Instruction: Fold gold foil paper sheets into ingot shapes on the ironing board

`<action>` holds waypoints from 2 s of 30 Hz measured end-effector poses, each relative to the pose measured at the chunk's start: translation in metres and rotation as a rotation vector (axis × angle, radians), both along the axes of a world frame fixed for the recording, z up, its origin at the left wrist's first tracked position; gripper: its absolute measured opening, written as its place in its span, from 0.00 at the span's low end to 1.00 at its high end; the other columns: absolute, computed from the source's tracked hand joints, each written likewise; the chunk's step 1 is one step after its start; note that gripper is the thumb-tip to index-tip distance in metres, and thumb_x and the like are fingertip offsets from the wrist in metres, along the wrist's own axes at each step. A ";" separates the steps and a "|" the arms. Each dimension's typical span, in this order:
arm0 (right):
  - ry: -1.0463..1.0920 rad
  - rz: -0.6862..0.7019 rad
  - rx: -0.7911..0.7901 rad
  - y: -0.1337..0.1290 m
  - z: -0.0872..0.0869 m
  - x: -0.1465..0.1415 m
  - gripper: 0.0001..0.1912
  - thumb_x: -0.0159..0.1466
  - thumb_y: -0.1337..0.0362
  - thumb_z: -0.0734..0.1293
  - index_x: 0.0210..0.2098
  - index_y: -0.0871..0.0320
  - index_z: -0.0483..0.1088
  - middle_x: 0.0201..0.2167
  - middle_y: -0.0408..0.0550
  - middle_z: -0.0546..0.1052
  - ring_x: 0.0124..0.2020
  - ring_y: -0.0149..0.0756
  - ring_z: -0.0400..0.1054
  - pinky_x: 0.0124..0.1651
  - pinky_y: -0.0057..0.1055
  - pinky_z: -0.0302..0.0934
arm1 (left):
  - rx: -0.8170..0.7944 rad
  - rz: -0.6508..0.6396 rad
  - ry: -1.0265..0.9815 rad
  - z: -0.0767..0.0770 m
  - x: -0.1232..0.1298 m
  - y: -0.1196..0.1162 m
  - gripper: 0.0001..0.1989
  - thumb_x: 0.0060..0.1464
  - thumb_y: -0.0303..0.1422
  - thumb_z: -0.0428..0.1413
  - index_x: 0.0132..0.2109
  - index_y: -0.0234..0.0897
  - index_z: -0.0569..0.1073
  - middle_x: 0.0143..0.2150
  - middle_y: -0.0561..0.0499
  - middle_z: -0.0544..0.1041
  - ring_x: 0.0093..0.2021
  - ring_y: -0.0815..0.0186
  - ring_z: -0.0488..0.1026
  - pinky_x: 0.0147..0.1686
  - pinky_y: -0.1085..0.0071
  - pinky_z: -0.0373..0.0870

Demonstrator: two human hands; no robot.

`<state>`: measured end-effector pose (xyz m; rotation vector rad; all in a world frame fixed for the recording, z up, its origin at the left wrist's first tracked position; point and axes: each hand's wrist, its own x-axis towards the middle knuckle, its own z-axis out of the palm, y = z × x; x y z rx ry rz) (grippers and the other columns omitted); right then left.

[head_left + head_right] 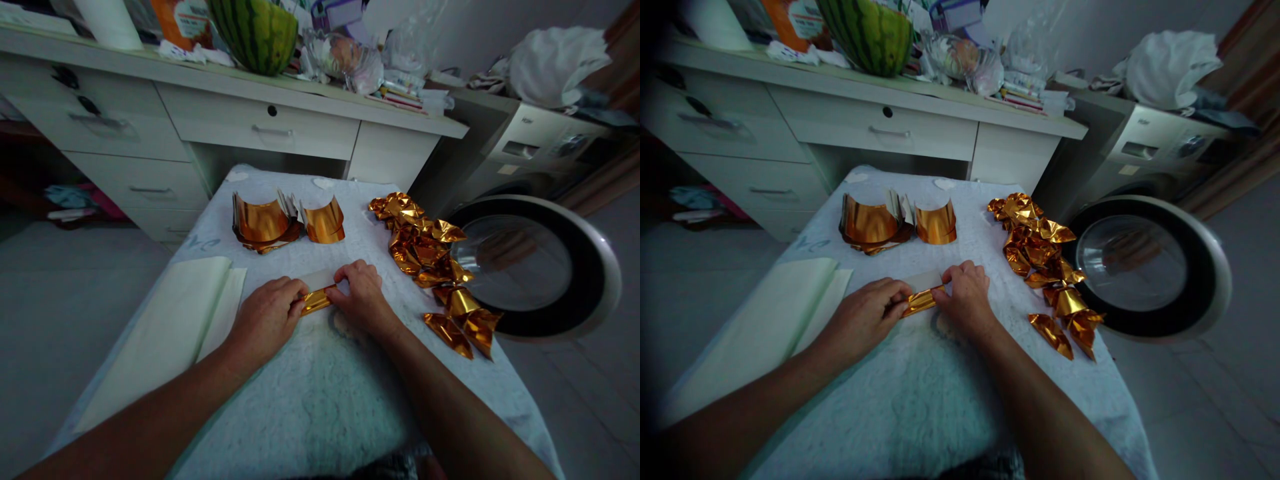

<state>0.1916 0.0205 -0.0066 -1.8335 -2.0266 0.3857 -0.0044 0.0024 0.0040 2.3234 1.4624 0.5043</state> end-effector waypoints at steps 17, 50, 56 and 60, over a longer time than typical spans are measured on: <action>0.317 0.069 -0.080 0.000 0.009 0.002 0.08 0.56 0.70 0.69 0.34 0.56 0.68 0.29 0.39 0.73 0.35 0.34 0.65 0.41 0.30 0.53 | 0.116 0.084 -0.010 -0.012 -0.003 0.006 0.27 0.55 0.29 0.55 0.61 0.41 0.60 0.56 0.42 0.73 0.55 0.51 0.67 0.55 0.51 0.59; 0.816 0.362 0.088 -0.011 0.028 0.005 0.05 0.61 0.64 0.70 0.31 0.55 0.70 0.29 0.42 0.69 0.34 0.32 0.62 0.38 0.31 0.57 | -0.238 0.019 -0.477 0.011 -0.008 0.008 0.08 0.56 0.35 0.54 0.39 0.38 0.75 0.38 0.51 0.75 0.41 0.61 0.74 0.42 0.65 0.68; 0.793 0.391 0.135 -0.013 0.031 0.005 0.06 0.62 0.62 0.71 0.30 0.55 0.70 0.29 0.41 0.70 0.34 0.32 0.63 0.39 0.31 0.56 | -0.238 0.025 -0.483 0.011 -0.008 0.008 0.08 0.56 0.35 0.54 0.38 0.39 0.76 0.39 0.51 0.76 0.41 0.61 0.74 0.43 0.65 0.69; 0.787 0.409 0.166 -0.014 0.033 0.003 0.06 0.62 0.64 0.71 0.30 0.55 0.70 0.29 0.41 0.70 0.35 0.32 0.64 0.40 0.32 0.56 | -0.241 0.025 -0.487 0.012 -0.007 0.008 0.07 0.56 0.35 0.55 0.39 0.39 0.76 0.40 0.51 0.77 0.42 0.61 0.74 0.43 0.65 0.69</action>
